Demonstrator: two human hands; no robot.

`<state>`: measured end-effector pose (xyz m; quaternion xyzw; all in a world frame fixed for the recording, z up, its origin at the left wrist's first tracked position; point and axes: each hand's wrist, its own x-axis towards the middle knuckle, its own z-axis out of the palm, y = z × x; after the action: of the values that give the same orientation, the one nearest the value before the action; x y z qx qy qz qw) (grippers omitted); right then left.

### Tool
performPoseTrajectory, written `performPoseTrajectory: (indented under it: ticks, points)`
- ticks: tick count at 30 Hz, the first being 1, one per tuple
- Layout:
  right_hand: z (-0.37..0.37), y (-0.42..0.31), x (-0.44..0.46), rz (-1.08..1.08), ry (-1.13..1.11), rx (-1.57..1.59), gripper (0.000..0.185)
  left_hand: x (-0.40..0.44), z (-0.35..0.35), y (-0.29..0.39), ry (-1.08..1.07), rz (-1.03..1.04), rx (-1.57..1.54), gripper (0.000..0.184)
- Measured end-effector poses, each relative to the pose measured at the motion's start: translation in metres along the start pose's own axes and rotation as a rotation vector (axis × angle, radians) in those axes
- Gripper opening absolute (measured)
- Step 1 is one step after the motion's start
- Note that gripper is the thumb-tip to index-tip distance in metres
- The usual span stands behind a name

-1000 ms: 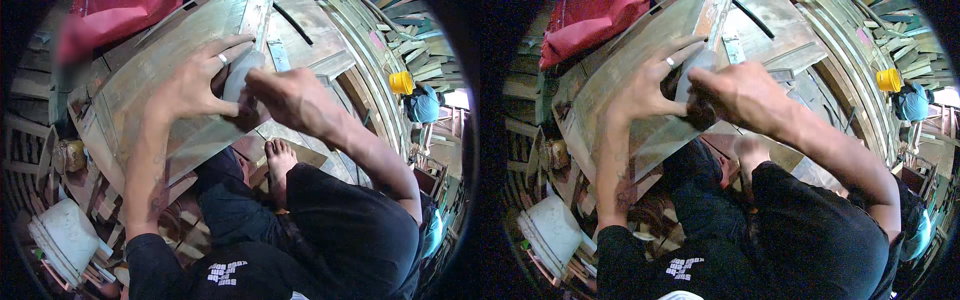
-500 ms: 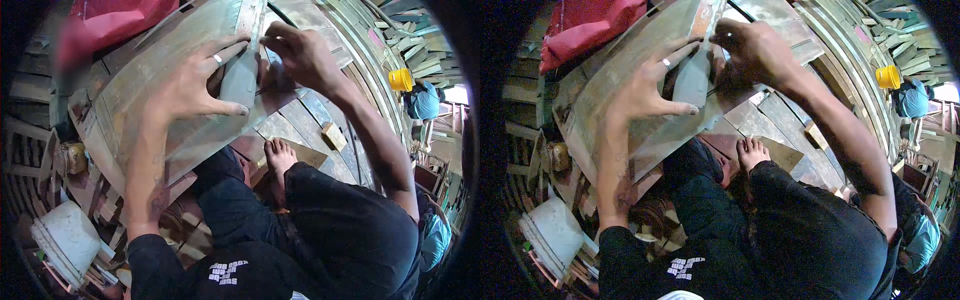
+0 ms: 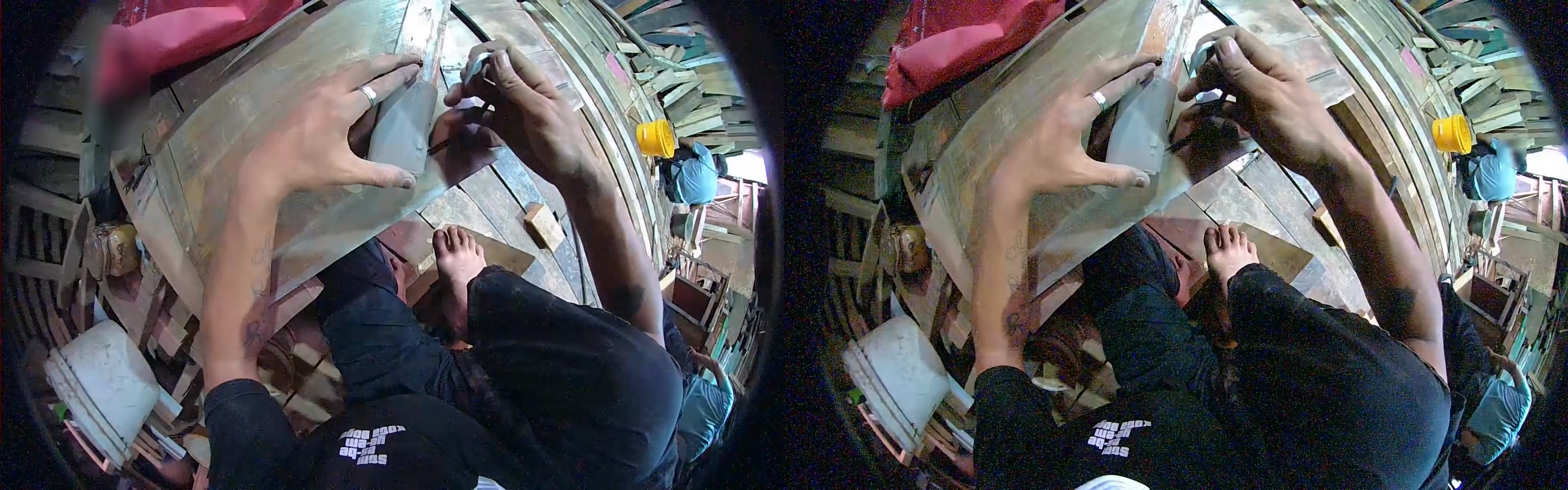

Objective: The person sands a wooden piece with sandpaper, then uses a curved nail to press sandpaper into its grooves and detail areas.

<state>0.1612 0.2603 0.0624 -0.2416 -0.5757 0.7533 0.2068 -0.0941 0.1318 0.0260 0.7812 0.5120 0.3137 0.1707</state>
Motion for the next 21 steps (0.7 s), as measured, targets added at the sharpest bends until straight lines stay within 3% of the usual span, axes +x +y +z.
performPoseTrajectory:
  ticks: [7,11,14,18,21]
  points:
    - [-0.003,0.002,-0.004,0.133,-0.188,0.241,0.038,0.002,0.000,0.003,0.038,0.025,0.011,0.107]
    - [0.018,-0.002,-0.016,0.219,-0.050,-0.075,0.040,0.011,-0.006,0.010,0.159,0.112,0.138,0.090]
    - [0.035,-0.008,-0.023,0.275,-0.090,-0.058,0.040,0.014,-0.006,0.012,0.271,0.226,0.138,0.068]
    - [0.043,-0.012,-0.022,0.278,-0.114,-0.138,0.040,0.015,-0.008,0.012,0.298,0.271,0.115,0.054]
    - [0.048,-0.008,-0.023,0.248,-0.101,-0.219,0.041,0.012,-0.010,0.011,0.263,0.289,0.132,0.061]
